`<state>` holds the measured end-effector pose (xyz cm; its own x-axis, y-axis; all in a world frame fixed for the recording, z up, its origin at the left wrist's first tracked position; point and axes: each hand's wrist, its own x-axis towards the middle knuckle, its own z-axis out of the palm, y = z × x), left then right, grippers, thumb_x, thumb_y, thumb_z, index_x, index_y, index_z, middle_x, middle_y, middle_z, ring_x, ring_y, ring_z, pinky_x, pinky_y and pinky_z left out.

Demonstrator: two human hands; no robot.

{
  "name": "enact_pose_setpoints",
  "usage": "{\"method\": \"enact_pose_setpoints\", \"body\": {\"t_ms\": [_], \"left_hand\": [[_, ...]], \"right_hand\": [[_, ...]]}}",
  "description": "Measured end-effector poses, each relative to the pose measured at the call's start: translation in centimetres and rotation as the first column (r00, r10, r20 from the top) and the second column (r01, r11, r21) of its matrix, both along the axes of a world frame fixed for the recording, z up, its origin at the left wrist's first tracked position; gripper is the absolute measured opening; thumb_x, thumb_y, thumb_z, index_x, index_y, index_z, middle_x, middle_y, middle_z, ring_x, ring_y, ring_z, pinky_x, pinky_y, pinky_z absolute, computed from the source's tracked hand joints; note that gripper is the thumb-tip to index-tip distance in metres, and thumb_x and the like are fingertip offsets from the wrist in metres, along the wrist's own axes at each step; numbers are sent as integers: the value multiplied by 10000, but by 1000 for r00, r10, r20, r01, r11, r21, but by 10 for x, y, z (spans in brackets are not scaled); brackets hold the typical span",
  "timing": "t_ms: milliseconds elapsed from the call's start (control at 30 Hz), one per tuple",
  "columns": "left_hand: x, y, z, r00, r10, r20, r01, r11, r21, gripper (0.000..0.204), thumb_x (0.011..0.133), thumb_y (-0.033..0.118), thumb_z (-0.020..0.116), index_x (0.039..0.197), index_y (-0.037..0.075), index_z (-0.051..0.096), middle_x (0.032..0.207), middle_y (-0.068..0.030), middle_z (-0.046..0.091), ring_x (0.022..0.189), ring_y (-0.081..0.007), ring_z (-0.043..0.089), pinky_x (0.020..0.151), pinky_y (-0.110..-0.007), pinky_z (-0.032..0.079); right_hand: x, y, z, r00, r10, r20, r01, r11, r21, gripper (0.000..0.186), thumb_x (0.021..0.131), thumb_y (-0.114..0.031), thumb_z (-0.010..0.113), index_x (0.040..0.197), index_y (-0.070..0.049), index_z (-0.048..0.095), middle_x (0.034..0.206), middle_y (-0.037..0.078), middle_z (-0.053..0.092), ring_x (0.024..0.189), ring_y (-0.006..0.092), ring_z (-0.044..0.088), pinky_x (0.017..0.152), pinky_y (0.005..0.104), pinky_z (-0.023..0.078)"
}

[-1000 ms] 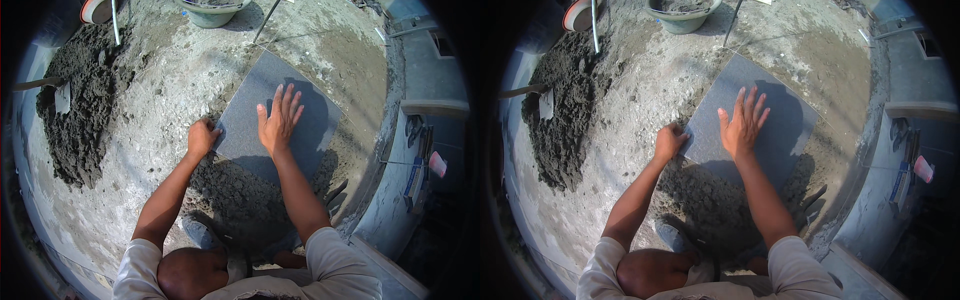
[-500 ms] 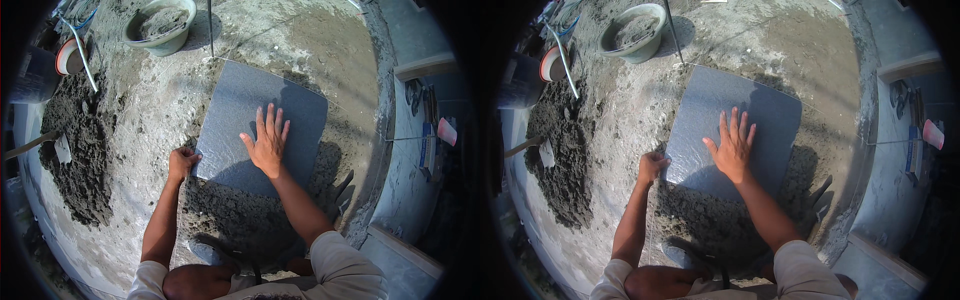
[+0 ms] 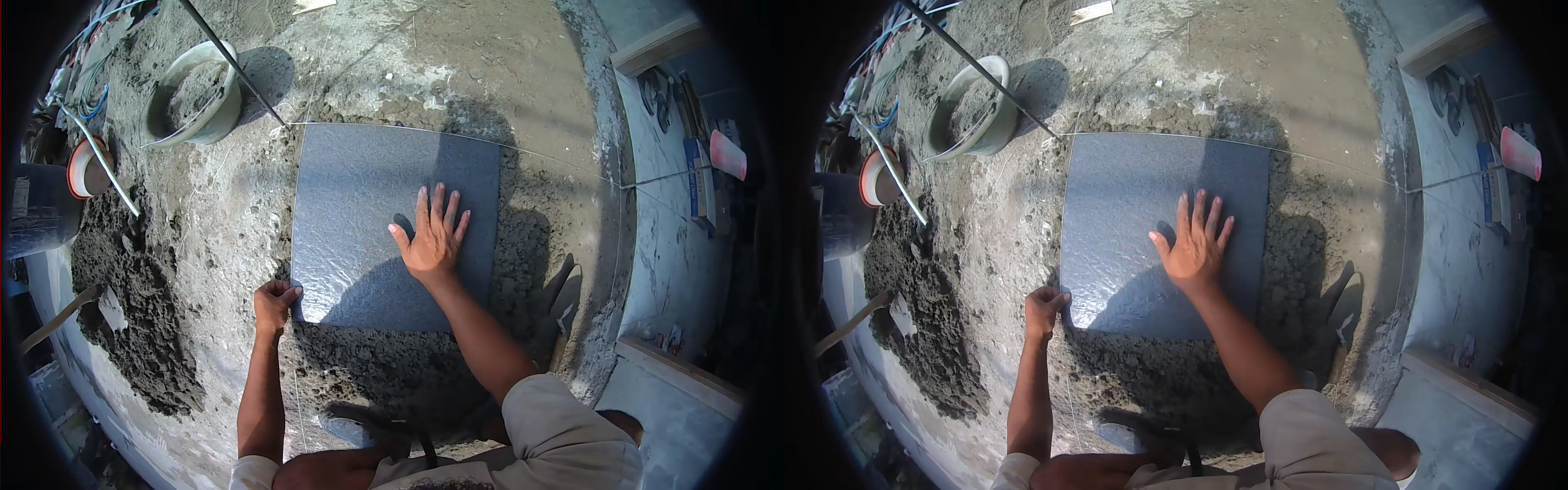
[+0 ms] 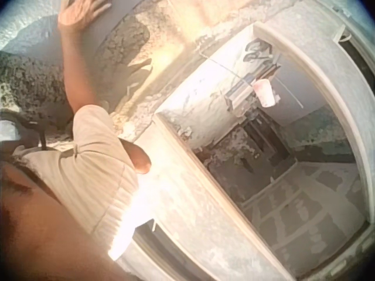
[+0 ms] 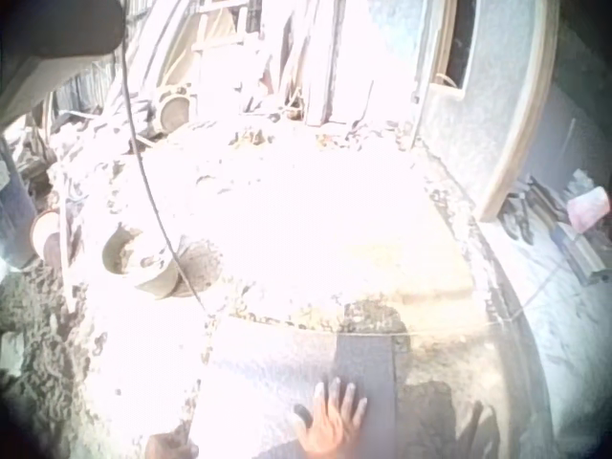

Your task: The person tests a tile on a mortar bed, removes it, and smooths the mortar using a trowel. The person then sets the tile back onto the mortar, taps it into position with a mallet, and scrapes away excess mortar with the trowel.

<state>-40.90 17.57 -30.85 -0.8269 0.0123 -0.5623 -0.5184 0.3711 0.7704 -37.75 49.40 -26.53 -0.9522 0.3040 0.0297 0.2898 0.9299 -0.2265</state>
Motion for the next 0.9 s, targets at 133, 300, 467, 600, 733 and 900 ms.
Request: {"method": "enact_pose_setpoints", "body": {"t_ms": [133, 300, 467, 600, 733, 900], "left_hand": [[6, 3, 3, 998, 19, 61, -22, 998, 59, 104, 786, 1, 730, 768, -2, 628, 713, -26, 629, 628, -88, 544, 588, -234, 430], [-2, -11, -4, 998, 1, 59, -3, 999, 32, 152, 765, -15, 753, 745, 17, 605, 686, -10, 617, 601, -76, 532, 571, -227, 431], [-12, 10, 9, 996, -37, 87, 47, 991, -124, 137, 754, -18, 758, 767, 4, 624, 701, -14, 626, 614, -73, 536, 577, -216, 425], [-12, 11, 42, 896, -431, 109, 344, 517, -784, 472, 669, 323, 852, 955, 24, 627, 885, -130, 673, 851, -311, 633, 752, -418, 496], [-19, 41, 104, 853, -424, 306, 481, 407, -777, 533, 695, 401, 816, 1061, 78, 604, 1053, -140, 642, 1037, -329, 596, 867, -440, 480], [-51, 51, 155, 759, -501, 415, 623, 376, -686, 401, 748, 375, 777, 984, 65, 683, 1043, -140, 678, 1026, -313, 621, 872, -422, 491]], "right_hand": [[41, -8, -31, 995, 8, 102, -3, 999, -46, 836, 898, -654, 418, 1472, -55, 327, 1545, 210, 225, 1442, 418, 144, 1115, 645, 117], [33, 7, -3, 993, -116, -8, 113, 982, -150, 831, 909, -619, 456, 1471, -28, 302, 1526, 230, 239, 1420, 428, 191, 1109, 606, 178], [37, 93, 17, 803, -596, -12, 583, 790, -188, 677, 833, -405, 685, 1330, -4, 460, 1334, 179, 463, 1209, 368, 459, 970, 503, 375], [52, 90, 31, 825, -520, 222, 562, 797, -222, 656, 803, -341, 735, 1314, -27, 470, 1255, 153, 504, 1142, 346, 501, 938, 488, 401], [86, 96, 75, 798, -422, 431, 552, 799, -239, 643, 782, -296, 763, 1305, -45, 485, 1236, 165, 514, 1152, 342, 505, 938, 443, 426], [101, 109, 125, 810, -376, 450, 545, 766, -341, 556, 795, -297, 767, 1210, -1, 547, 1199, 193, 544, 1107, 364, 528, 936, 438, 446]]}}
